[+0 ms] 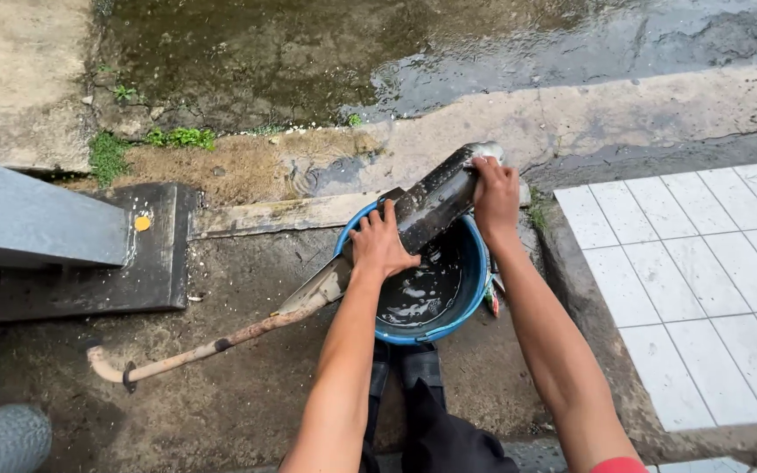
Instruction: The person cleans a long, cylindrical metal tool by scrubbing it with a white cloth over a blue bucket filled with water. The person rotates the tool to scrub different sides and repeatedly dips the cloth into the bucket to rinse it.
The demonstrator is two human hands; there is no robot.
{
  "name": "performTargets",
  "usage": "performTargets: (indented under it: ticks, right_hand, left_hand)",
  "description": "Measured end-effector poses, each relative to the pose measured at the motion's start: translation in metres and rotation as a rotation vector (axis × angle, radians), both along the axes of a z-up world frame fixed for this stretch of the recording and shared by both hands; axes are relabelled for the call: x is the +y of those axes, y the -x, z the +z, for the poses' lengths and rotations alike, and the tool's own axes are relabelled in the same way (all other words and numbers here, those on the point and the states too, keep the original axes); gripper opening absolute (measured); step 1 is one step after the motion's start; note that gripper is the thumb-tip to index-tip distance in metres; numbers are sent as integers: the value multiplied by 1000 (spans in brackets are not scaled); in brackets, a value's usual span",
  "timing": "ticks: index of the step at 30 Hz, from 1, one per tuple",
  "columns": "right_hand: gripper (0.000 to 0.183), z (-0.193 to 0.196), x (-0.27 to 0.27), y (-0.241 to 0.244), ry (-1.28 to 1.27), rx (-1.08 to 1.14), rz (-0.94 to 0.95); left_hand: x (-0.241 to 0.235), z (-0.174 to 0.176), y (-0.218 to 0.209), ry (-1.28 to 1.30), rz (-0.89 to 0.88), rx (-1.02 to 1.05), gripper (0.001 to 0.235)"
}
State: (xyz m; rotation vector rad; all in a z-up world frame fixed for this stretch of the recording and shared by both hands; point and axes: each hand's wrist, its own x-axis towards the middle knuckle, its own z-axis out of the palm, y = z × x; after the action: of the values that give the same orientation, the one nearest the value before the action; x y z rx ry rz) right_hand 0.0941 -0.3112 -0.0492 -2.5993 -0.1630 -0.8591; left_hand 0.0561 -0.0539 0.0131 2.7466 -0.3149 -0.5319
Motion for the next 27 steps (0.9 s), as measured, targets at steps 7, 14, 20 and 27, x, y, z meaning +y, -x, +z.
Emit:
performTargets:
  ticks: [7, 14, 20, 27]
  right_hand:
    - [41, -13, 75, 62, -13, 63, 54]
    - [33, 7, 5, 7, 4, -27, 3]
    - [32, -10, 66, 39, -113, 10, 67]
    - [30, -9, 1, -4, -84, 11, 10]
  left_hand:
    - [0, -1, 5, 12, -10, -1, 133]
    - [0, -3, 5, -14, -10, -53, 131]
    - [0, -6, 3, -12, -12, -67, 131]
    - [-5, 14, 13, -43, -15, -44, 124]
